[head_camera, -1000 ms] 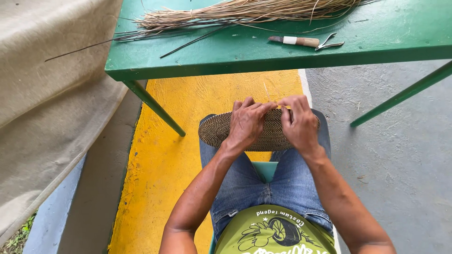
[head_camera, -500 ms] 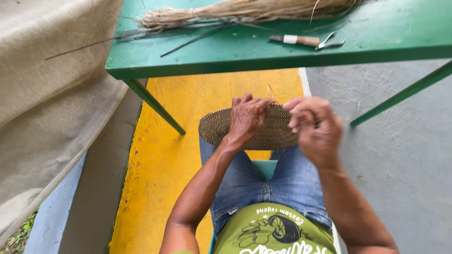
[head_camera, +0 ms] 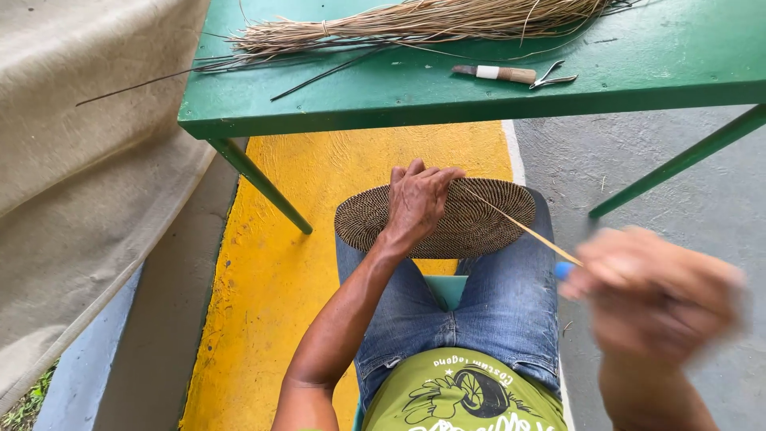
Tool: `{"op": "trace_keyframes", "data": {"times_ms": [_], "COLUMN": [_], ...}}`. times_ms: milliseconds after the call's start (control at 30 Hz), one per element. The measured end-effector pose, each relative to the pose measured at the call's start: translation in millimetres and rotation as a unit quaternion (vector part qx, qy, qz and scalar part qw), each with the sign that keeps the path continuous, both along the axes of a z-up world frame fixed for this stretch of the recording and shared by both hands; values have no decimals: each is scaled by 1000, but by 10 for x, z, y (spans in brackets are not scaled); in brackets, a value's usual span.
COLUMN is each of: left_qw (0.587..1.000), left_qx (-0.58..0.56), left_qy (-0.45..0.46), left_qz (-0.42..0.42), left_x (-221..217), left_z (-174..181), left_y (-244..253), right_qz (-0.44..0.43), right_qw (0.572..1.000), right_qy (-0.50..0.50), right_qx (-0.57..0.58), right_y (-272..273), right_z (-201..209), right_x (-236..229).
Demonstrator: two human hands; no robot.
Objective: The person is weaving a circular fiber mat or basket base using dried straw fibers and tools.
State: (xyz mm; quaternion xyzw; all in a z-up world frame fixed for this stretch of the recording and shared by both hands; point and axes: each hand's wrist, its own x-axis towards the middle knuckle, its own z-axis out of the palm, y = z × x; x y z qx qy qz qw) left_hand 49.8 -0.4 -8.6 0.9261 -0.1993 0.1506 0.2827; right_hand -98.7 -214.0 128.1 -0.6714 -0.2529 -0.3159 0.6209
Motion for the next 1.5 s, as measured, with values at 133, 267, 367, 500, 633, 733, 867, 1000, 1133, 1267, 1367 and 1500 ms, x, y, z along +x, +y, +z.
{"op": "trace_keyframes", "data": {"times_ms": [133, 267, 367, 500, 633, 733, 867, 1000, 1133, 1267, 1367, 1500], "left_qw": [1000, 1000, 999, 995, 983, 968, 958, 961, 969, 969, 963, 967], "left_qx": [-18, -11, -20, -66, -136, -193, -208, -170, -117, -144, -126, -100], "left_qy": [-25, 17, 28, 75, 122, 151, 169, 202, 206, 174, 222, 222], "left_qz": [3, 20, 19, 23, -8, -62, -99, -79, -76, -103, -83, -71], "left_x": [18, 30, 134, 72, 155, 222, 273, 210, 196, 235, 189, 114], "left_z": [-99, 73, 6, 290, 447, 571, 523, 602, 569, 383, 423, 532], "left_y": [1, -6, 96, 282, 585, 716, 761, 692, 619, 634, 615, 601], "right_qz": [-95, -27, -25, -67, -92, 76, 136, 123, 113, 142, 169, 189], "right_qw": [993, 1000, 996, 993, 941, 942, 928, 935, 932, 935, 918, 901], "right_qy": [66, -11, 4, 95, 305, 314, 335, 318, 330, 316, 353, 383], "right_qx": [-33, -6, 83, 21, -116, -88, -85, -103, -95, -75, -62, -77], "right_y": [-46, -235, -534, -819, -792, -751, -650, -616, -578, -584, -618, -621], "right_z": [302, 75, -83, -522, -966, -1175, -1261, -1337, -1408, -1540, -1623, -1516], "right_x": [-328, -120, 314, 807, 980, 1052, 1112, 1116, 1074, 1047, 1026, 1106]}}
